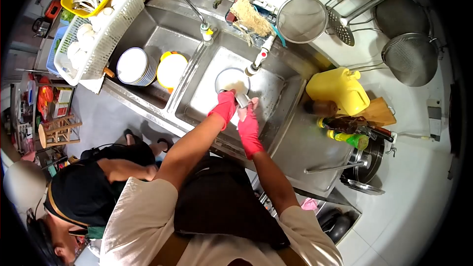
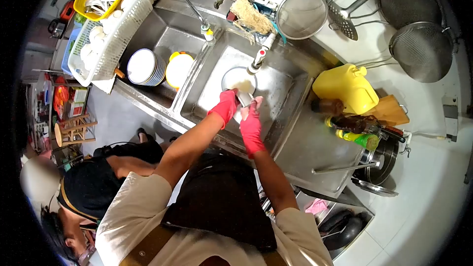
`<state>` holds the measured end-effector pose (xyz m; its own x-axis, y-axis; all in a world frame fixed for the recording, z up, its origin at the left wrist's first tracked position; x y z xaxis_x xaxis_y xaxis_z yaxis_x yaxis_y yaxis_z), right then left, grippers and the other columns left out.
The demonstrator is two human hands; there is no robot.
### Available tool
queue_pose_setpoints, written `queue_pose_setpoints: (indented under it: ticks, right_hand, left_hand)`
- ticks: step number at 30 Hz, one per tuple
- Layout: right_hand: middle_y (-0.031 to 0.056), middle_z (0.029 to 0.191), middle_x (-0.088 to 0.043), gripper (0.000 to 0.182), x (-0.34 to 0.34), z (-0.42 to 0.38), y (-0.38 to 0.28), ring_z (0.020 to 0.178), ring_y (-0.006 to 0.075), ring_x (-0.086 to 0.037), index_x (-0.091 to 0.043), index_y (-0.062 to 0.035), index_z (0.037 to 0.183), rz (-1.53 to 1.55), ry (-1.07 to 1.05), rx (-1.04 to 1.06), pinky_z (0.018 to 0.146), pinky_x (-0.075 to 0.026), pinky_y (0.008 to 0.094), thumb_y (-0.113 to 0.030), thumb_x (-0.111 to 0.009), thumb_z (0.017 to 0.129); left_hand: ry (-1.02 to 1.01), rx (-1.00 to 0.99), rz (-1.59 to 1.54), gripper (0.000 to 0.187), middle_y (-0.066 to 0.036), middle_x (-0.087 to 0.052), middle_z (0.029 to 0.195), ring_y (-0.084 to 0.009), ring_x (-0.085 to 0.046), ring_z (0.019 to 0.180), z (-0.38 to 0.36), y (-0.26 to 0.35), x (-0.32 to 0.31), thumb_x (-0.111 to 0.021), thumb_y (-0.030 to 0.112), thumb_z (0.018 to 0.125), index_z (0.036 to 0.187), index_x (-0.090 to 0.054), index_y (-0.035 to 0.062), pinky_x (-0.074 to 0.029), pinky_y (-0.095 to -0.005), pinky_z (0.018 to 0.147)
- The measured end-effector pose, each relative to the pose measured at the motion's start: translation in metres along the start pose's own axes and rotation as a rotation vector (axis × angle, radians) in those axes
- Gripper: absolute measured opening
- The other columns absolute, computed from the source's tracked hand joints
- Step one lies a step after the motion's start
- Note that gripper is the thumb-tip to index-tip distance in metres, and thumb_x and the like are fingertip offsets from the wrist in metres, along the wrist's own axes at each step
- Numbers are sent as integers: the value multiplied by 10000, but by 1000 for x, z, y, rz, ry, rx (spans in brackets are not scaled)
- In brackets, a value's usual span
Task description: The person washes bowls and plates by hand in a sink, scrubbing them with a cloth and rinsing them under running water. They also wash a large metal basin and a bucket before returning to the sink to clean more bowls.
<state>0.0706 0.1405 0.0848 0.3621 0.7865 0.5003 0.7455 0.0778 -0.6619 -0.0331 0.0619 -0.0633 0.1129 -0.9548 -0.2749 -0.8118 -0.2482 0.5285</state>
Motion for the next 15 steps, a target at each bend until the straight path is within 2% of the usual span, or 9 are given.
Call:
queue_pose_setpoints:
  ticks: [1,2,4,8,9,10,12,13,15]
  right_hand:
    - [97,805,-578,540,-3,0,1,537,182,-514,-388,-142,1348,441,8,265,484,-437,299,-43,-482,826]
    - [97,805,-578,540,-3,5,18,537,182,-514,-388,-142,1348,443,4,275,484,-437,299,-43,-482,826]
    - [67,894,-574,570,-17,11,43,540,133,-478,-402,-155,1350,677,-416,360,481,-418,258,26,-473,814]
    - [37,1023,-574,735,12,10,16,663,93,-505,-354,-144,1402,701,-156,508,535,-444,228,131,-408,723]
    - [-1,1142,-549,732,-14,15,16,804,89,-511,-347,-151,1410,1106,-476,448,606,-469,231,111,-441,733]
    - [-9,1269,-513,639,-8,1,-9,1008,156,-510,-364,-157,1402,543,-328,503,824,-462,295,7,-445,789]
    - [30,1288,-517,487,-20,0,-37,1204,221,-428,-457,-111,1328,-303,62,928,1017,-339,372,-102,-398,844]
    - [30,1288,-517,487,-19,7,-47,1204,221,-428,-457,-111,1328,-294,70,923,1017,-339,372,-102,-398,844]
    - [76,1291,-514,403,-38,17,-72,1280,249,-375,-549,-75,1206,-527,-57,1068,1094,-210,398,-185,-346,875]
  left_hand:
    - [143,-111,124,256,-151,-601,850,-269,-581,679,22,-1,20,-577,211,836,1010,-592,23,-467,-395,550]
    - [168,-3,-15,221,-126,-611,902,-245,-593,702,2,2,29,-579,131,835,1025,-587,19,-492,-374,567]
    - [22,-158,-279,214,-99,-619,918,-228,-605,724,-18,15,28,-555,17,828,1039,-591,22,-516,-353,594]
    - [-64,-234,-169,224,-78,-647,906,-202,-621,745,-51,29,28,-585,-12,829,1052,-602,9,-524,-329,620]
    - [-77,-313,-77,203,-56,-651,875,-159,-605,731,-49,26,26,-578,27,853,1053,-607,9,-505,-299,625]
    - [-83,-317,-74,203,-56,-651,875,-159,-605,731,-54,26,26,-578,27,853,1053,-607,9,-505,-299,625]
    - [-365,-416,297,187,-24,-637,842,-105,-569,728,-74,27,5,-540,56,888,1053,-615,9,-475,-259,641]
    - [-358,-557,442,194,1,-623,832,-75,-538,732,-90,34,4,-517,75,906,1052,-619,-1,-455,-239,657]
    - [-365,-551,424,204,5,-622,834,-74,-535,735,-105,42,12,-519,96,911,1059,-617,-6,-454,-239,669]
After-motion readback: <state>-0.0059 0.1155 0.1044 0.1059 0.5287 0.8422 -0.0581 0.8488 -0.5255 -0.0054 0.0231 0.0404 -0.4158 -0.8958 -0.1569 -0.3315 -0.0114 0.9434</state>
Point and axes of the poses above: each hand's wrist, its own z-axis towards the middle knuckle, its own x-axis out of the back of the hand, y = z × x, the point moved 8 cm from there along z, towards the middle knuckle
